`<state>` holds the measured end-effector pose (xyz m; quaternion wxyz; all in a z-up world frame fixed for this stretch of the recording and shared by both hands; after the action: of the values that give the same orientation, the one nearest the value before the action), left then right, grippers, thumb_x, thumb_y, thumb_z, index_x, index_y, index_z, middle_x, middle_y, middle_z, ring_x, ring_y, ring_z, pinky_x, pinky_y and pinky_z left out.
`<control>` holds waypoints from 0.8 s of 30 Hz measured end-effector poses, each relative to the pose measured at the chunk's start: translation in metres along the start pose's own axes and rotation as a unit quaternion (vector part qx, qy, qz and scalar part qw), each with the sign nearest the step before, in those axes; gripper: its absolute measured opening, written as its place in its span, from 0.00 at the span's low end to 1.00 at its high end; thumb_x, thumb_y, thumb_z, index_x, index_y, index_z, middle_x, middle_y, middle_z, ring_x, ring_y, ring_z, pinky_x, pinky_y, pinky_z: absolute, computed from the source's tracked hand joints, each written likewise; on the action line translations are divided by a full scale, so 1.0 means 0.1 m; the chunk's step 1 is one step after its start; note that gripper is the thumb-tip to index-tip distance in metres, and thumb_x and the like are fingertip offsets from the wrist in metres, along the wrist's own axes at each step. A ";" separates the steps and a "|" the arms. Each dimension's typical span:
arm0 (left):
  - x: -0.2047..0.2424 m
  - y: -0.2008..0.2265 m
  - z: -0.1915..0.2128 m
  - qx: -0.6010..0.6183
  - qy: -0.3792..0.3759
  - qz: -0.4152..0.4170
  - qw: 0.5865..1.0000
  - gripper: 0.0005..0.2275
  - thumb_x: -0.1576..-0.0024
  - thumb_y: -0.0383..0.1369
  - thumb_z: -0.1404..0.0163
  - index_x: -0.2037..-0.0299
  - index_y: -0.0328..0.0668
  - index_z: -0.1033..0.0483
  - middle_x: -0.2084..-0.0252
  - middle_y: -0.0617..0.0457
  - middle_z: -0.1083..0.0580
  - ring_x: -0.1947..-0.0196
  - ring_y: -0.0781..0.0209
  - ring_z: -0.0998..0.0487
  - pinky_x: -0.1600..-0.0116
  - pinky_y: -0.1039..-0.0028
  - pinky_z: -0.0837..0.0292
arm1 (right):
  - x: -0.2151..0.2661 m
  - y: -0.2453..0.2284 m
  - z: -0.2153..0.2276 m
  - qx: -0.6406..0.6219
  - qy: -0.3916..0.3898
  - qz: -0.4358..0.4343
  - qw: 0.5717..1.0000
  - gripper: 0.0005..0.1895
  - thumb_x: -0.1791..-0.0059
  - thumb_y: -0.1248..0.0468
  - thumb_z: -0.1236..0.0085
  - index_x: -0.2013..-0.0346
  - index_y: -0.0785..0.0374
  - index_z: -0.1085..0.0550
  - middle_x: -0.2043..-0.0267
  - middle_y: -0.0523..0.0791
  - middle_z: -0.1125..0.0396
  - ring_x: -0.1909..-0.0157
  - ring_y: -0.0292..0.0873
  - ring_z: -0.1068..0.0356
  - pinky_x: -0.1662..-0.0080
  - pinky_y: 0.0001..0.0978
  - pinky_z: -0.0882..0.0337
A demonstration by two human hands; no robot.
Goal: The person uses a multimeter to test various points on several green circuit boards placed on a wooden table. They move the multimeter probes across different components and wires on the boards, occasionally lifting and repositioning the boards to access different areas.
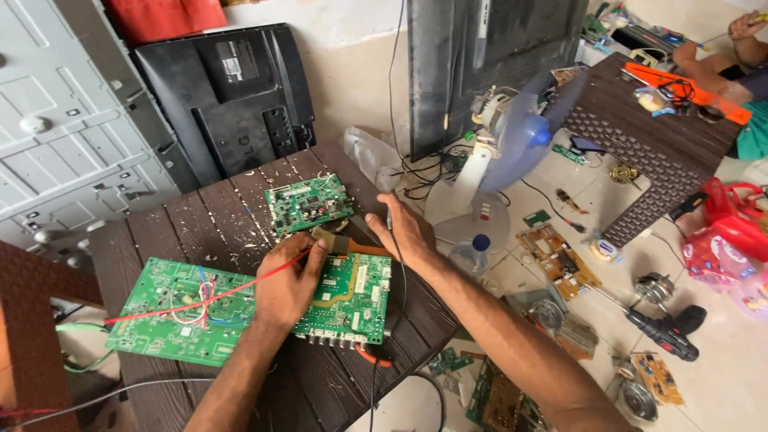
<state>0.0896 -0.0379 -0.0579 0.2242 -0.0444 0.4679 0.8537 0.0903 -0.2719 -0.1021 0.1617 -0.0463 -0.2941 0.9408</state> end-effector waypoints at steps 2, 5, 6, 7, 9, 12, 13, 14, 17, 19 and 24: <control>-0.01 -0.05 -0.01 -0.001 0.010 -0.002 1.000 0.15 0.35 0.44 0.52 0.65 0.43 0.20 0.65 0.39 0.22 0.55 0.32 0.20 0.52 0.48 0.25 | -0.01 -0.02 0.01 0.001 -0.002 0.005 1.000 0.31 0.46 0.38 0.58 0.31 0.42 0.40 0.33 0.49 0.35 0.32 0.55 0.34 0.37 0.56 0.33; -0.03 -0.19 -0.06 0.006 0.007 0.009 1.000 0.15 0.35 0.46 0.53 0.66 0.45 0.20 0.66 0.40 0.22 0.55 0.34 0.20 0.53 0.50 0.25 | 0.00 -0.06 0.01 -0.006 -0.006 0.008 1.000 0.31 0.46 0.37 0.58 0.31 0.42 0.39 0.33 0.51 0.35 0.32 0.56 0.34 0.37 0.58 0.34; -0.04 -0.16 -0.06 0.011 0.000 0.011 1.000 0.15 0.36 0.45 0.53 0.66 0.45 0.21 0.66 0.40 0.22 0.56 0.34 0.19 0.53 0.50 0.25 | -0.01 -0.05 0.01 -0.001 -0.009 0.001 1.000 0.31 0.46 0.37 0.58 0.31 0.41 0.39 0.33 0.51 0.35 0.32 0.57 0.35 0.37 0.58 0.34; -0.04 -0.13 -0.05 0.017 -0.008 0.013 1.000 0.14 0.36 0.44 0.53 0.66 0.45 0.21 0.66 0.39 0.22 0.57 0.34 0.19 0.54 0.51 0.24 | -0.02 -0.03 0.00 0.004 -0.012 -0.006 1.000 0.31 0.46 0.37 0.58 0.31 0.41 0.39 0.32 0.51 0.36 0.32 0.57 0.35 0.37 0.59 0.34; -0.05 -0.18 -0.09 0.018 -0.006 0.013 1.000 0.14 0.36 0.44 0.52 0.66 0.45 0.21 0.66 0.40 0.22 0.58 0.34 0.19 0.55 0.51 0.24 | 0.00 -0.05 -0.01 0.002 -0.013 -0.007 1.000 0.31 0.46 0.37 0.57 0.31 0.42 0.39 0.33 0.51 0.35 0.32 0.57 0.35 0.37 0.59 0.34; -0.08 -0.18 -0.11 0.014 -0.006 0.005 1.000 0.15 0.36 0.44 0.52 0.67 0.44 0.21 0.67 0.40 0.22 0.59 0.34 0.18 0.55 0.51 0.24 | -0.09 0.01 -0.07 0.004 -0.010 -0.013 1.000 0.31 0.46 0.38 0.57 0.31 0.43 0.38 0.32 0.52 0.36 0.33 0.57 0.34 0.38 0.59 0.34; -0.09 -0.16 -0.11 0.011 -0.009 0.002 1.000 0.15 0.36 0.45 0.52 0.68 0.44 0.22 0.67 0.39 0.22 0.59 0.34 0.18 0.56 0.51 0.24 | -0.12 0.06 -0.11 0.007 -0.010 -0.019 1.000 0.31 0.46 0.38 0.57 0.31 0.43 0.39 0.32 0.51 0.36 0.33 0.56 0.34 0.37 0.58 0.34; -0.09 -0.15 -0.10 0.009 -0.007 0.003 1.000 0.15 0.36 0.45 0.52 0.68 0.44 0.22 0.67 0.39 0.22 0.59 0.34 0.18 0.56 0.51 0.24 | -0.15 0.07 -0.13 0.006 -0.011 -0.017 1.000 0.31 0.46 0.38 0.57 0.31 0.43 0.39 0.32 0.51 0.36 0.33 0.56 0.34 0.37 0.58 0.34; -0.09 -0.12 -0.10 0.008 -0.013 0.003 1.000 0.15 0.36 0.44 0.52 0.67 0.44 0.22 0.67 0.39 0.22 0.59 0.34 0.19 0.56 0.51 0.24 | -0.19 0.11 -0.16 -0.005 -0.008 -0.014 1.000 0.31 0.46 0.39 0.55 0.31 0.43 0.38 0.32 0.52 0.35 0.33 0.57 0.34 0.38 0.59 0.34; -0.07 -0.07 -0.07 0.019 -0.008 -0.014 1.000 0.15 0.36 0.44 0.53 0.67 0.43 0.22 0.66 0.36 0.22 0.58 0.31 0.19 0.56 0.49 0.24 | -0.16 0.10 -0.14 0.001 -0.008 -0.014 1.000 0.30 0.47 0.38 0.54 0.32 0.42 0.37 0.33 0.51 0.35 0.33 0.57 0.34 0.38 0.58 0.33; -0.08 -0.10 -0.07 0.013 -0.010 -0.015 1.000 0.15 0.36 0.44 0.53 0.68 0.43 0.22 0.67 0.37 0.22 0.59 0.33 0.19 0.55 0.51 0.23 | -0.02 -0.04 -0.02 -0.003 0.005 -0.013 1.000 0.30 0.47 0.39 0.53 0.33 0.43 0.36 0.34 0.52 0.34 0.34 0.58 0.33 0.38 0.58 0.33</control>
<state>0.1001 -0.0416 -0.0676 0.2420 -0.0399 0.4759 0.8446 0.0941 -0.2684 -0.1018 0.1748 -0.0477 -0.2970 0.9375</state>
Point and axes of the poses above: each hand's wrist, its own x-axis away from the middle knuckle, its own z-axis out of the back of the hand, y = z × x, the point moved 8 cm from there along -x, towards the middle knuckle
